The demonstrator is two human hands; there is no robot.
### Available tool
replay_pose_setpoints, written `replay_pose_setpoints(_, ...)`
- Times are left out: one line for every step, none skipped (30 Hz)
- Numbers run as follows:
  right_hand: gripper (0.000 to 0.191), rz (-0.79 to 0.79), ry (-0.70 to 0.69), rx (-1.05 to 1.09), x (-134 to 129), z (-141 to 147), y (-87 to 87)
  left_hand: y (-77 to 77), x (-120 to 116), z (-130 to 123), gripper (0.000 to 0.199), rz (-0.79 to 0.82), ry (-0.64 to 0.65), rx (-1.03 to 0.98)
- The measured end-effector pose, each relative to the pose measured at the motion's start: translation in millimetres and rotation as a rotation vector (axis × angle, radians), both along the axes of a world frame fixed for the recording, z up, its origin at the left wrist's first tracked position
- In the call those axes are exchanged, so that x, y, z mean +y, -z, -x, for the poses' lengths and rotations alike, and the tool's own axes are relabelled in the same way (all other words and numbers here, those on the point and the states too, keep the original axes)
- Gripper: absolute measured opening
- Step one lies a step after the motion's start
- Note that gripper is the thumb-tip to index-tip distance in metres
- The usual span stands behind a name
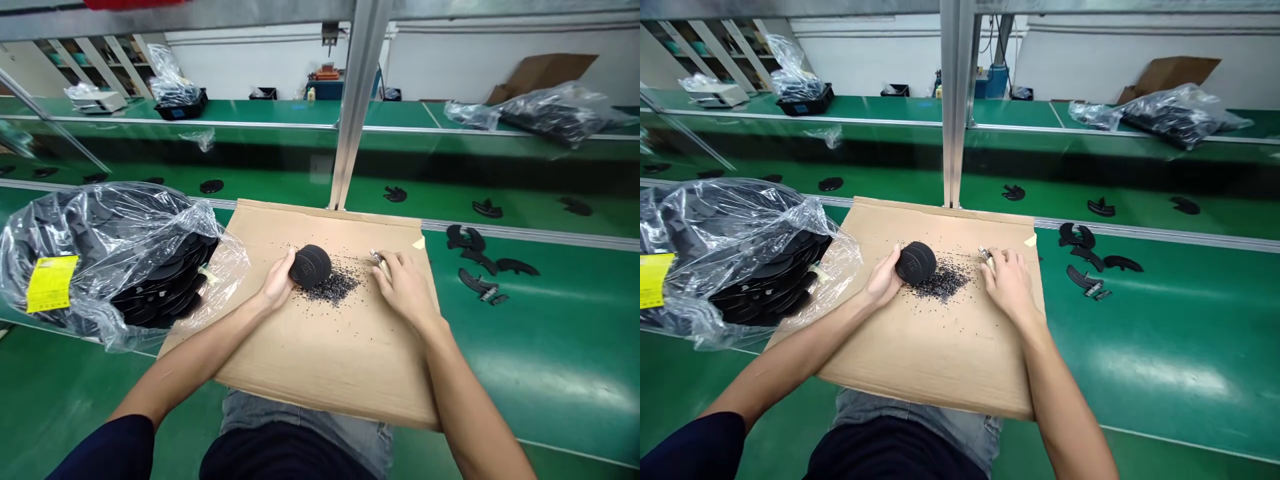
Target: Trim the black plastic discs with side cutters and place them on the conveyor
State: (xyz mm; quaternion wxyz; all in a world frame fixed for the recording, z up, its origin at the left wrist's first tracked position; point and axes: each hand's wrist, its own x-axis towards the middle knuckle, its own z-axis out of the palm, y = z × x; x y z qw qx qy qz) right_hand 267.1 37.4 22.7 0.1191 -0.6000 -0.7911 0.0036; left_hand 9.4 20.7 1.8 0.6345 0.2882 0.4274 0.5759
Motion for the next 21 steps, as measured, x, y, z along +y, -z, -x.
replay_pose_setpoints(0.040, 0.019, 0.035, -0.020, 0.6, -0.3, -1.8, 0.9, 0.7, 0.5, 0.051, -0.001, -0.009, -0.011)
replay_pose_setpoints(0.040, 0.034, 0.069, -0.038, 1.1, -0.5, -3.4, 1.5, 1.4, 1.0, 0.048, -0.008, -0.012, -0.021)
replay_pose_setpoints(0.040, 0.046, 0.101, -0.056, 1.5, -0.8, -4.8, 1.8, 2.2, 1.4, 0.046, -0.018, -0.011, -0.032)
replay_pose_setpoints(0.041, 0.055, 0.130, -0.071, 1.7, -1.1, -6.0, 1.7, 3.0, 1.7, 0.043, -0.029, -0.007, -0.045)
replay_pose_setpoints(0.041, 0.063, 0.156, -0.086, 1.7, -1.3, -7.3, 1.3, 3.8, 1.8, 0.041, -0.039, -0.003, -0.058)
replay_pose_setpoints(0.041, 0.072, 0.182, -0.103, 1.4, -1.4, -8.8, 0.6, 4.6, 1.7, 0.040, -0.047, 0.001, -0.071)
replay_pose_setpoints(0.042, 0.080, 0.207, -0.121, 0.9, -1.4, -10.7, -0.4, 5.4, 1.3, 0.038, -0.055, 0.005, -0.084)
replay_pose_setpoints(0.042, 0.085, 0.227, -0.138, 0.3, -1.3, -13.0, -1.5, 6.3, 0.9, 0.036, -0.063, 0.009, -0.097)
replay_pose_setpoints(0.043, 0.087, 0.243, -0.155, -0.2, -0.9, -15.7, -2.8, 7.4, 0.4, 0.034, -0.072, 0.013, -0.109)
replay_pose_setpoints(0.043, 0.086, 0.256, -0.171, -0.5, -0.4, -18.6, -4.0, 8.8, 0.0, 0.032, -0.081, 0.019, -0.120)
replay_pose_setpoints(0.044, 0.086, 0.268, -0.185, -0.4, 0.3, -21.4, -5.1, 10.4, -0.2, 0.029, -0.089, 0.026, -0.128)
replay_pose_setpoints(0.045, 0.087, 0.278, -0.198, 0.1, 1.1, -24.1, -6.1, 12.3, -0.1, 0.026, -0.096, 0.034, -0.133)
replay_pose_setpoints(0.046, 0.089, 0.287, -0.209, 0.9, 2.0, -26.3, -6.9, 14.2, 0.3, 0.023, -0.101, 0.044, -0.135)
replay_pose_setpoints(0.046, 0.090, 0.295, -0.218, 1.8, 3.1, -27.9, -7.5, 15.9, 0.8, 0.020, -0.105, 0.057, -0.134)
replay_pose_setpoints(0.046, 0.092, 0.302, -0.225, 2.6, 4.3, -28.8, -7.9, 17.2, 1.4, 0.017, -0.107, 0.072, -0.132)
replay_pose_setpoints(0.046, 0.094, 0.309, -0.230, 3.0, 5.6, -28.9, -8.0, 18.1, 1.9, 0.015, -0.109, 0.089, -0.128)
replay_pose_setpoints(0.045, 0.097, 0.316, -0.234, 2.9, 6.9, -28.5, -7.9, 18.5, 2.4, 0.014, -0.110, 0.107, -0.123)
replay_pose_setpoints(0.045, 0.101, 0.324, -0.237, 2.4, 8.0, -27.6, -7.8, 18.6, 2.7, 0.015, -0.110, 0.124, -0.119)
replay_pose_setpoints(0.045, 0.104, 0.334, -0.238, 1.5, 8.9, -26.3, -7.6, 18.6, 2.8, 0.018, -0.110, 0.140, -0.114)
replay_pose_setpoints(0.045, 0.111, 0.343, -0.239, 0.3, 9.5, -25.0, -7.7, 18.5, 2.9, 0.022, -0.109, 0.153, -0.108)
replay_pose_setpoints(0.045, 0.116, 0.353, -0.239, -1.0, 9.7, -23.7, -8.0, 18.5, 2.8, 0.026, -0.110, 0.164, -0.102)
